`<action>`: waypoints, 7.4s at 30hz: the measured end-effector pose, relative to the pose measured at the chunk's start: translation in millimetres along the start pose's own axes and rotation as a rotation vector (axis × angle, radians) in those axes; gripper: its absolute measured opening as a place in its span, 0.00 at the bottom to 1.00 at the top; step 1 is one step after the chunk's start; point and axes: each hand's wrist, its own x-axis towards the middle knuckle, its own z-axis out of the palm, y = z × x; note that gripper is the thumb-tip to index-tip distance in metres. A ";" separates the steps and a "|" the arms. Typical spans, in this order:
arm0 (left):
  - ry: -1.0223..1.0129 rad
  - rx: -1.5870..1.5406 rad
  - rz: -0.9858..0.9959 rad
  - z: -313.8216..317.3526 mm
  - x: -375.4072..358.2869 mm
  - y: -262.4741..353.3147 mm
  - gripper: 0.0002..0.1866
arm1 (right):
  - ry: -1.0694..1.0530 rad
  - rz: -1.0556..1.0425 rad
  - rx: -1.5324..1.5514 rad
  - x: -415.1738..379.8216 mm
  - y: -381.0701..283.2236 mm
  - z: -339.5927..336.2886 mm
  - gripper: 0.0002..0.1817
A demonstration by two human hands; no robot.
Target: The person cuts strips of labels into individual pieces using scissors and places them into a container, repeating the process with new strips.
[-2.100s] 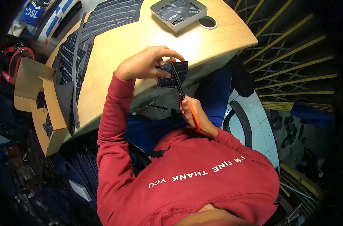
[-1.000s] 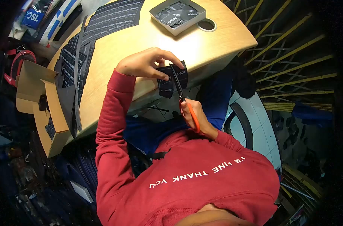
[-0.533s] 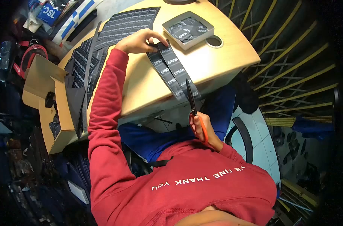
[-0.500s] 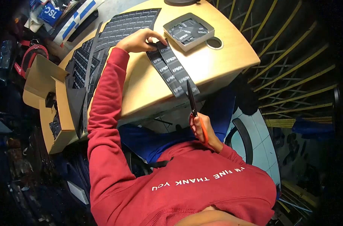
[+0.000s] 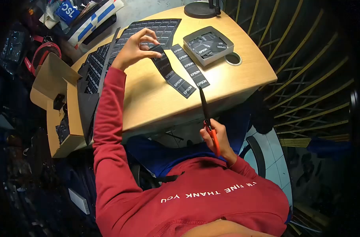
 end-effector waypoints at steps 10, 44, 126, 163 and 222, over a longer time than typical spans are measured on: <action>-0.263 -0.006 0.169 25.5 -53.3 97.4 0.11 | 0.035 -0.264 0.301 70.3 -56.0 10.7 0.17; 0.230 -0.643 -0.043 98.9 -105.4 93.6 0.20 | 0.152 -0.327 0.316 82.8 -70.4 24.1 0.15; -0.431 -0.464 -0.199 71.2 -81.5 96.6 0.32 | -0.608 -0.041 -0.100 42.3 -45.1 -64.5 0.36; -0.115 -0.460 -0.142 95.2 -33.1 85.2 0.23 | 0.226 -0.202 0.290 51.6 -34.5 -31.8 0.18; -0.214 -0.448 -0.210 86.4 -105.5 102.6 0.34 | -0.706 -0.060 -0.050 48.5 -56.2 -72.4 0.38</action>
